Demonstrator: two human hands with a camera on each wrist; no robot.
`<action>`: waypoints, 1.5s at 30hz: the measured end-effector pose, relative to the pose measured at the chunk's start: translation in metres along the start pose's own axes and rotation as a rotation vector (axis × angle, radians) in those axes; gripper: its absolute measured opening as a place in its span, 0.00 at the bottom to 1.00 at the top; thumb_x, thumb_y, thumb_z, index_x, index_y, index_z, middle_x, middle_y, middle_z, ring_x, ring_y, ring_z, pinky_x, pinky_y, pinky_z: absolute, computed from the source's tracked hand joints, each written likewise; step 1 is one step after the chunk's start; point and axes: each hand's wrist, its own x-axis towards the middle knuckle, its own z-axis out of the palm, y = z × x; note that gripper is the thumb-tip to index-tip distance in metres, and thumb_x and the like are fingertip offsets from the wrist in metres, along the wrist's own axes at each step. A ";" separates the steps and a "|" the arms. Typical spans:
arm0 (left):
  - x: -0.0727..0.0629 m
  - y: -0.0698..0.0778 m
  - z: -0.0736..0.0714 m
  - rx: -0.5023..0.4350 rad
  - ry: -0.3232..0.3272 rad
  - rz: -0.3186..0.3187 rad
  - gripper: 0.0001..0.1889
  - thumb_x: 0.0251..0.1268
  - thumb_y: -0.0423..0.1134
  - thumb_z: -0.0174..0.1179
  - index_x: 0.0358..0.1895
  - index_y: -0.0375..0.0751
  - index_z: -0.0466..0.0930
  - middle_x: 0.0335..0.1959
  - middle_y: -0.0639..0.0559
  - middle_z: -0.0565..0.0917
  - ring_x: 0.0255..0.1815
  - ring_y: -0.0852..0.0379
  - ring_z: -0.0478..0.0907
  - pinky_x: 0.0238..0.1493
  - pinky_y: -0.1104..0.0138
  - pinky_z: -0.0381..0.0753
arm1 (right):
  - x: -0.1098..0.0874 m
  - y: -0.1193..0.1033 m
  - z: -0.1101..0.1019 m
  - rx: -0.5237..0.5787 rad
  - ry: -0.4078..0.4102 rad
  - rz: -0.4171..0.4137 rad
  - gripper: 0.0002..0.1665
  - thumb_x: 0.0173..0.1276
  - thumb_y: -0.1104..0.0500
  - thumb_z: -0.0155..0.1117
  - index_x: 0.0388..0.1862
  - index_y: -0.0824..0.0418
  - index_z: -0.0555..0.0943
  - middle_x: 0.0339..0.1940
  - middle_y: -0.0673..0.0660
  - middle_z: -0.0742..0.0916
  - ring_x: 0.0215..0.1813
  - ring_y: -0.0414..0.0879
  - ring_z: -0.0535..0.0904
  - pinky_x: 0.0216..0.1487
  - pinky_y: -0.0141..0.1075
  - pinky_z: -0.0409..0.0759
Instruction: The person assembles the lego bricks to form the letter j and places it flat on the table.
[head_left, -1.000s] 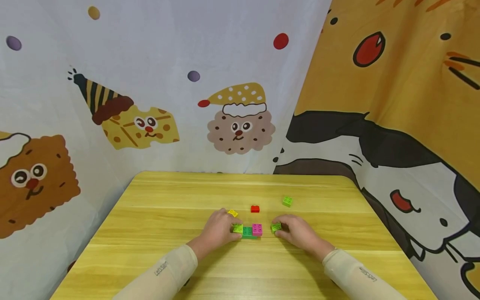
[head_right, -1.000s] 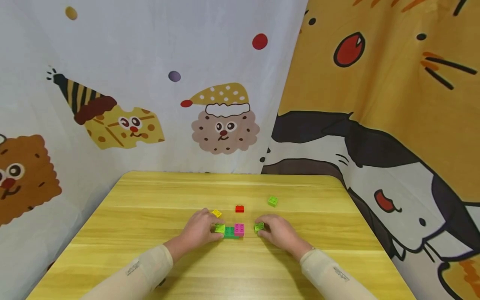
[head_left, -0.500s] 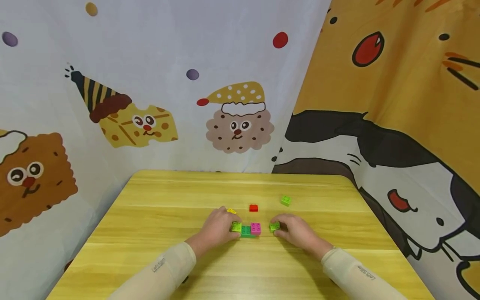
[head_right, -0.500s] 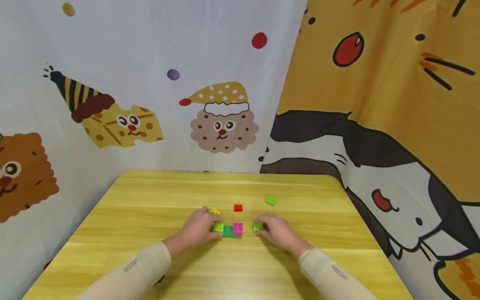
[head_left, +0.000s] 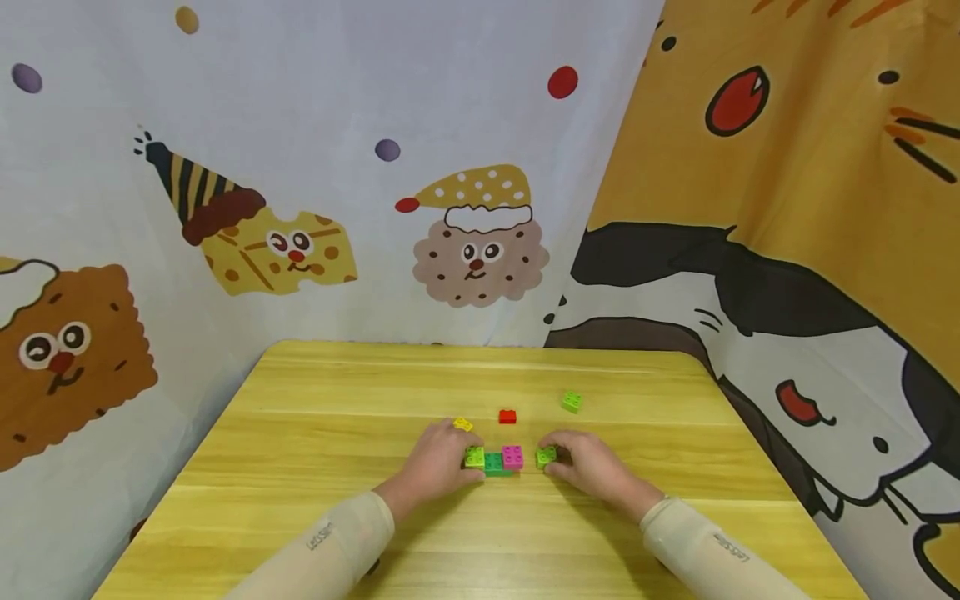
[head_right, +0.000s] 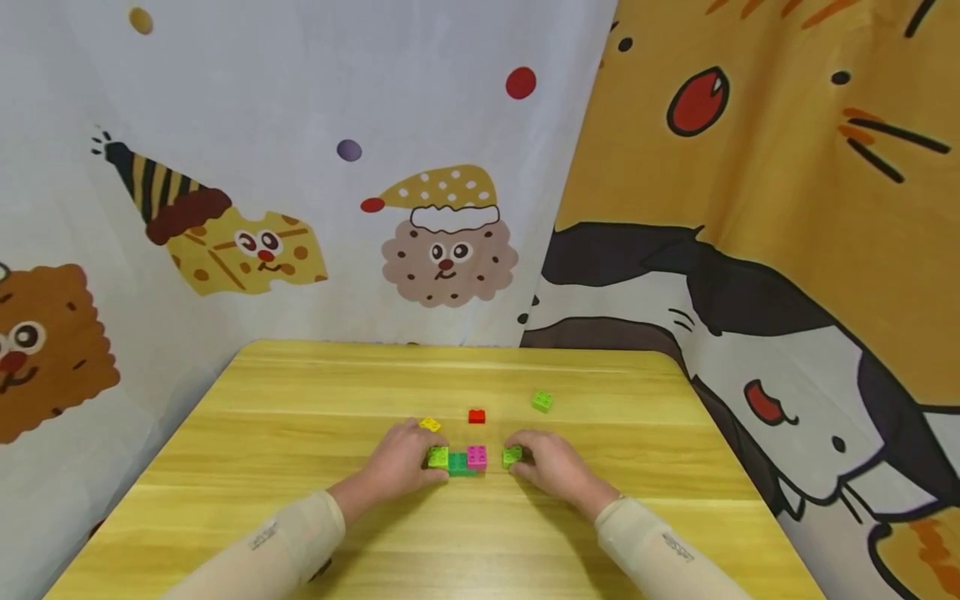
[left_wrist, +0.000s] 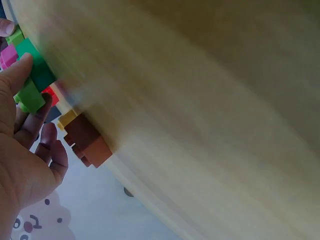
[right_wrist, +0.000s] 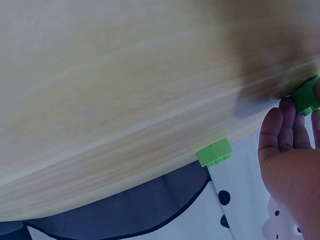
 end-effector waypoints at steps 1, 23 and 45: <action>0.000 0.000 0.001 -0.006 -0.004 -0.005 0.24 0.58 0.56 0.80 0.54 0.47 0.91 0.49 0.55 0.93 0.54 0.49 0.85 0.64 0.50 0.80 | 0.000 0.000 0.000 0.006 -0.001 0.002 0.18 0.68 0.58 0.79 0.56 0.54 0.87 0.56 0.51 0.92 0.52 0.43 0.87 0.54 0.41 0.88; 0.001 -0.001 0.003 -0.164 -0.026 -0.083 0.22 0.55 0.52 0.83 0.50 0.45 0.92 0.45 0.55 0.93 0.48 0.52 0.83 0.61 0.48 0.79 | 0.021 -0.041 -0.005 0.316 -0.012 0.014 0.21 0.69 0.51 0.79 0.59 0.49 0.87 0.50 0.43 0.90 0.53 0.48 0.84 0.55 0.43 0.85; 0.001 -0.001 0.003 -0.136 -0.014 -0.078 0.23 0.56 0.52 0.83 0.51 0.45 0.92 0.46 0.55 0.93 0.49 0.51 0.84 0.62 0.47 0.80 | 0.024 -0.044 0.003 0.293 -0.001 0.002 0.27 0.68 0.52 0.80 0.63 0.55 0.85 0.49 0.47 0.90 0.50 0.42 0.84 0.52 0.37 0.85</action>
